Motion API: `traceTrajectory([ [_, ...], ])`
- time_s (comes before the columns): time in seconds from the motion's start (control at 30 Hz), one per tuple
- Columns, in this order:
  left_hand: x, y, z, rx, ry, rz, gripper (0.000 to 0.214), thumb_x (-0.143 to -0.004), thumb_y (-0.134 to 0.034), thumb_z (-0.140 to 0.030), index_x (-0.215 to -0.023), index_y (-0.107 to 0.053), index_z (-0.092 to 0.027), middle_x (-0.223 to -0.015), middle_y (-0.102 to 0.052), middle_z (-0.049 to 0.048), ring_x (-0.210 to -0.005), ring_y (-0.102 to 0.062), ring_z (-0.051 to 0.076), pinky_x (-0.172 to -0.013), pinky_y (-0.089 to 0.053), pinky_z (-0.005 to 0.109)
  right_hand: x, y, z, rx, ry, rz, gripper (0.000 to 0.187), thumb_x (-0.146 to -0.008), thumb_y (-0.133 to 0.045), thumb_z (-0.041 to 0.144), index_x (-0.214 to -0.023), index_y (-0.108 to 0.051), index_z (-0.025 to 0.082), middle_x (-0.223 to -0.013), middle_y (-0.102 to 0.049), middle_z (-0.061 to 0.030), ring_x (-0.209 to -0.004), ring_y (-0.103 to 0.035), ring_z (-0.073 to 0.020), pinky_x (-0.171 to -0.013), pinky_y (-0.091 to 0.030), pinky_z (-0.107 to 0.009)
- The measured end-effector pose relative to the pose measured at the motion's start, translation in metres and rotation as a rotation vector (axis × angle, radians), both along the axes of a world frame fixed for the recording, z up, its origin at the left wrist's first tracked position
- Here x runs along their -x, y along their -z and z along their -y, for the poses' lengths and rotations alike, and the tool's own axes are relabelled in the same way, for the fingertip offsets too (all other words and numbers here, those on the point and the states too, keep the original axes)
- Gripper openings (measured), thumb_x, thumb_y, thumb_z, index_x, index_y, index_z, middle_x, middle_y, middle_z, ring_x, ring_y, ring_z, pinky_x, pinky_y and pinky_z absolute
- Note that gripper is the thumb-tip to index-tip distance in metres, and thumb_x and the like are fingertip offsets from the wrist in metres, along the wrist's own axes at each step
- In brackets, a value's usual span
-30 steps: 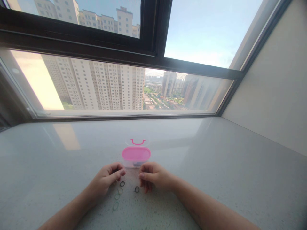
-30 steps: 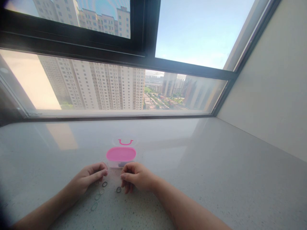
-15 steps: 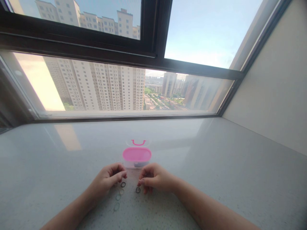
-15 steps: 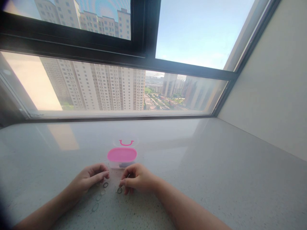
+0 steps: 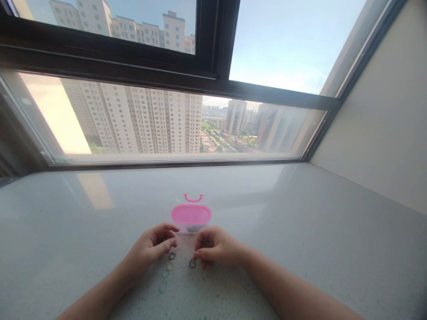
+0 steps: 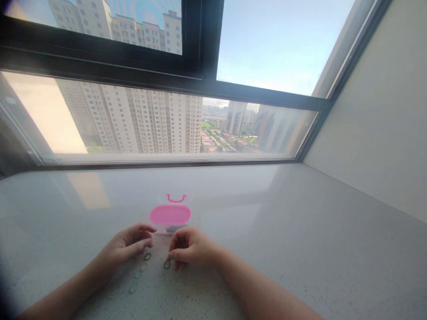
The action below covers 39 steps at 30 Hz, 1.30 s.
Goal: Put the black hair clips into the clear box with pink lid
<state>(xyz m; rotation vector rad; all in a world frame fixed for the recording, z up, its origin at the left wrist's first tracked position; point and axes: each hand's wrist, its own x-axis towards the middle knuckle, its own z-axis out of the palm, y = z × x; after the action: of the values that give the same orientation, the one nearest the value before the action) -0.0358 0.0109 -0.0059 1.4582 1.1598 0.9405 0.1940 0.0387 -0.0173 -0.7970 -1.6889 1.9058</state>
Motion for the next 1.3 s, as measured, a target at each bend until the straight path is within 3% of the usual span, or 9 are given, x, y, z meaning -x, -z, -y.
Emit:
traceTrajectory([
  [0.17,-0.001,-0.004,0.001,0.033,-0.030,-0.053,0.030,-0.075,-0.062,-0.029,-0.101,-0.068,-0.016,-0.080,-0.067,0.0032,-0.074,-0.058,0.018,-0.068,-0.044,0.027,0.000,-0.001,0.000,-0.001,-0.006,-0.015,0.038,-0.062,-0.078,0.037,-0.080,-0.054,0.014,-0.063,-0.059,0.0006,-0.048,-0.059,-0.0105,-0.041,-0.043,-0.017],
  [0.47,-0.002,-0.009,0.002,-0.013,0.004,-0.138,0.026,-0.077,-0.060,-0.030,-0.096,-0.071,-0.016,-0.088,-0.071,0.0059,-0.081,-0.060,0.022,-0.072,-0.044,0.029,-0.001,0.004,-0.002,-0.053,-0.038,-0.012,0.039,-0.068,-0.075,0.035,-0.097,-0.062,0.013,-0.077,-0.061,-0.0029,-0.051,-0.060,-0.0091,-0.044,-0.044,-0.017],
  [0.97,-0.004,-0.006,0.001,0.002,-0.023,-0.085,0.025,-0.077,-0.058,-0.032,-0.093,-0.070,-0.016,-0.073,-0.062,0.0015,-0.065,-0.053,0.016,-0.060,-0.041,0.024,0.000,-0.004,-0.001,-0.038,-0.019,0.016,0.038,-0.064,-0.075,0.042,-0.082,-0.064,0.011,-0.068,-0.061,-0.0030,-0.049,-0.057,-0.0091,-0.043,-0.041,-0.017],
  [1.3,-0.002,-0.004,0.000,-0.013,0.010,-0.084,0.025,-0.080,-0.057,-0.035,-0.087,-0.068,-0.015,-0.072,-0.062,0.0017,-0.064,-0.053,0.015,-0.060,-0.042,0.024,-0.001,-0.003,-0.001,0.025,0.003,-0.010,0.038,-0.065,-0.075,0.042,-0.082,-0.059,0.013,-0.073,-0.064,-0.0044,-0.048,-0.058,-0.0099,-0.043,-0.042,-0.019],
])
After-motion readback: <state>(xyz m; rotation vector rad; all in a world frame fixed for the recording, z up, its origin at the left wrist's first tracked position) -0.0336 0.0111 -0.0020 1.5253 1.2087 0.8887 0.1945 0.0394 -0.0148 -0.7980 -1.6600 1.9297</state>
